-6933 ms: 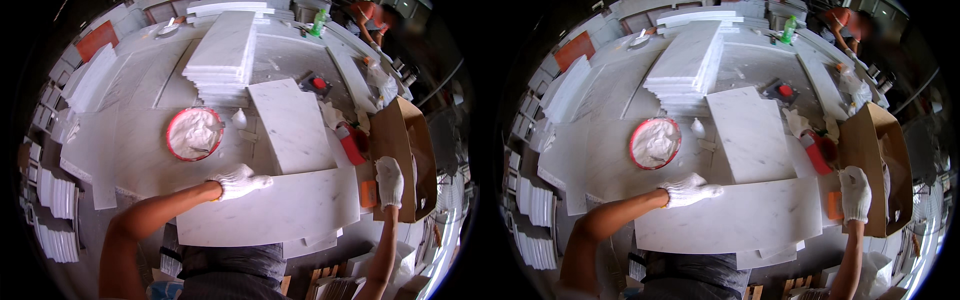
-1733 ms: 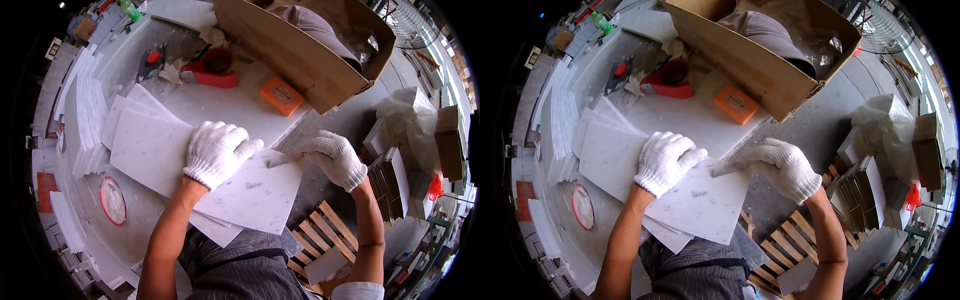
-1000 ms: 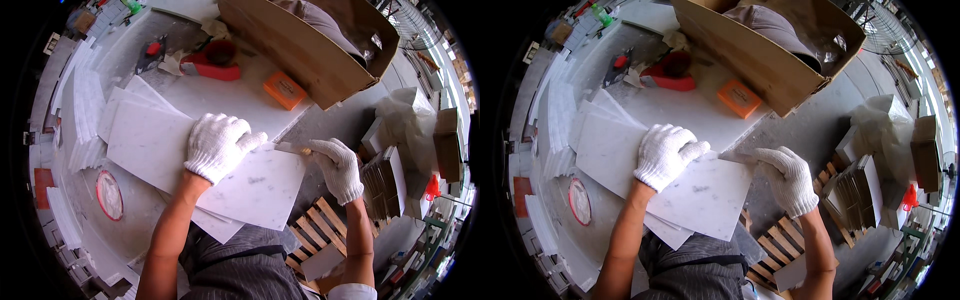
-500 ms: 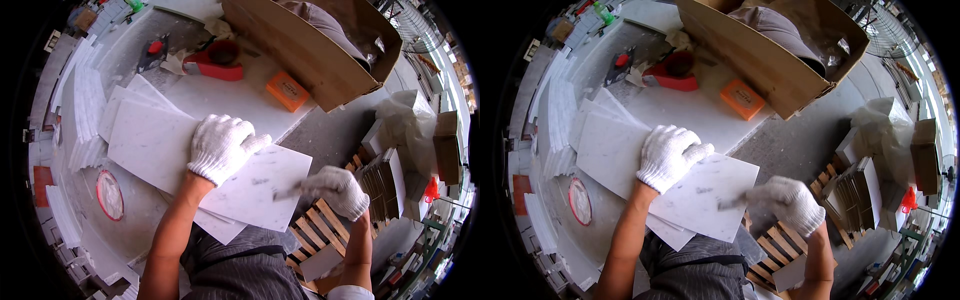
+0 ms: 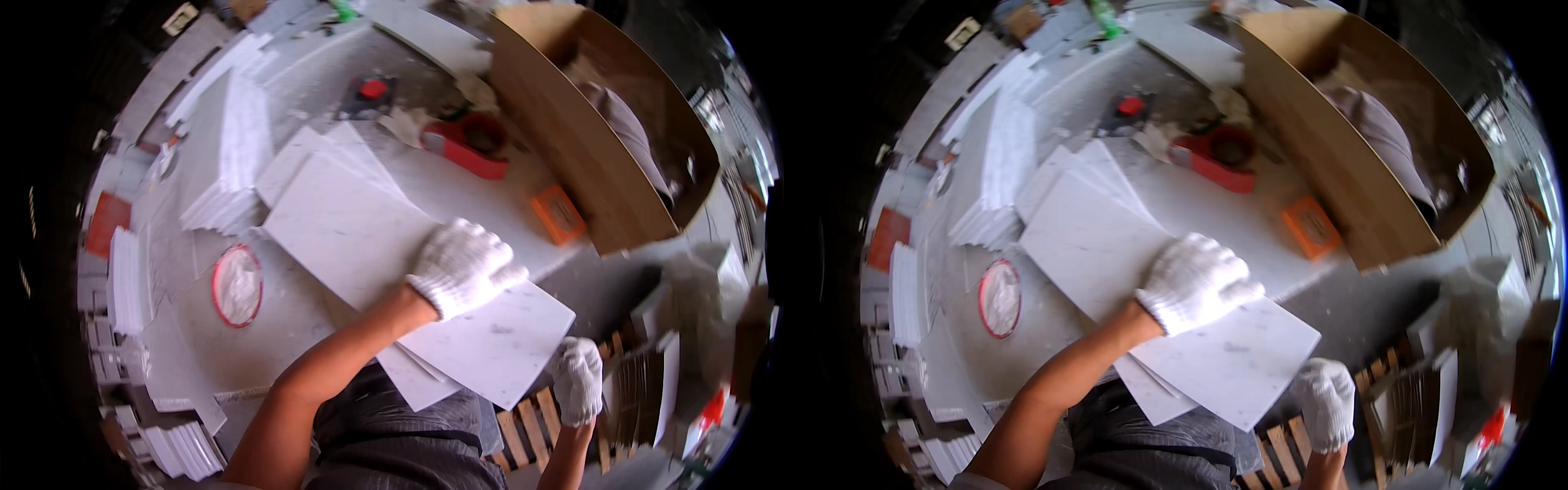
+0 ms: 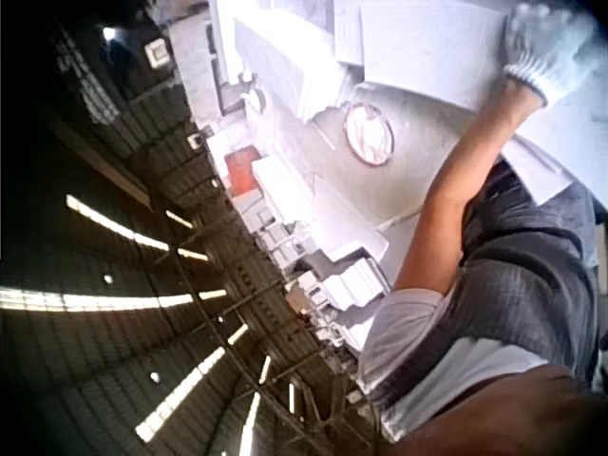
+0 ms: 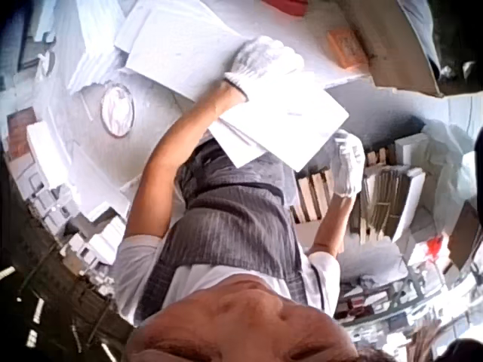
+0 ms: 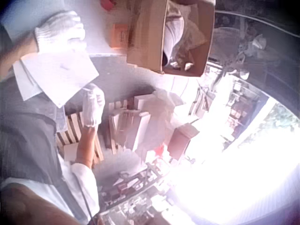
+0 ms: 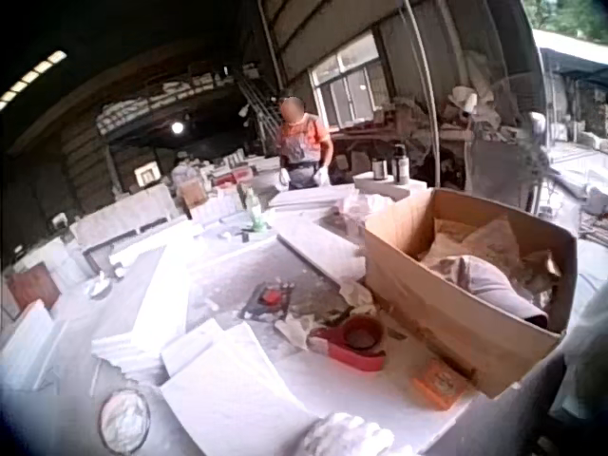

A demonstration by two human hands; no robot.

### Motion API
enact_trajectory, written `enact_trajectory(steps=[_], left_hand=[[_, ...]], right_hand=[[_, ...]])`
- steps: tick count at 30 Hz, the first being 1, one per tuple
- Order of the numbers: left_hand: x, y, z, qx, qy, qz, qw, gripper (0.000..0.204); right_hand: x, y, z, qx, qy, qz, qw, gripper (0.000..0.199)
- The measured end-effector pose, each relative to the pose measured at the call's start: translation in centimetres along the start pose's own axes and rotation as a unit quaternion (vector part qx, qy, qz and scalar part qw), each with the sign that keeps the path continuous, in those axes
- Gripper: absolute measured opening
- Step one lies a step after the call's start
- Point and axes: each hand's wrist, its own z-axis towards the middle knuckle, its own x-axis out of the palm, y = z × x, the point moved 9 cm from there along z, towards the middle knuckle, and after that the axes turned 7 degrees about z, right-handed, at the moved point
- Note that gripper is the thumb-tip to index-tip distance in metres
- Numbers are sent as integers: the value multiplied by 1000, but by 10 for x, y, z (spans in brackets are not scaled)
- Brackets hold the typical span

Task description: The person scoops white paste from a red bowl and applies it to rectangular white tiles, spreading it with a putty knife. They handle tiles one at a time, flipping and repositioning them on the workbench while continuing to fill surface imperfections.

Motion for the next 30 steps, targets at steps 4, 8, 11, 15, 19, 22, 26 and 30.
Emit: enact_trajectory(steps=[4, 8, 11, 15, 19, 22, 26, 30], left_hand=[[-2, 5, -2, 5, 15, 0, 1000, 43], [-6, 7, -7, 4, -13, -4, 1000, 43], [-3, 7, -2, 12, 26, -1, 1000, 43], [1, 3, 3, 53, 34, 0, 998, 47], [-30, 0, 12, 94, 42, 24, 994, 50], [-51, 22, 16, 57, 176, -6, 983, 48], [-50, 82, 5, 42, 320, -52, 945, 53], [-83, 88, -6, -8, 376, -98, 921, 46]], right_hand=[[34, -10, -11, 57, 3, 2, 998, 21], [52, -3, -2, 8, -43, -141, 989, 14], [42, 1, -1, -86, -81, -269, 956, 18], [59, 10, -6, -135, -77, -284, 946, 17], [76, 24, -11, -196, -60, -294, 933, 17], [88, 35, -12, -240, -32, -311, 919, 17], [74, 43, -14, -271, -37, -339, 900, 14], [95, 47, -20, -302, -14, -342, 890, 11]])
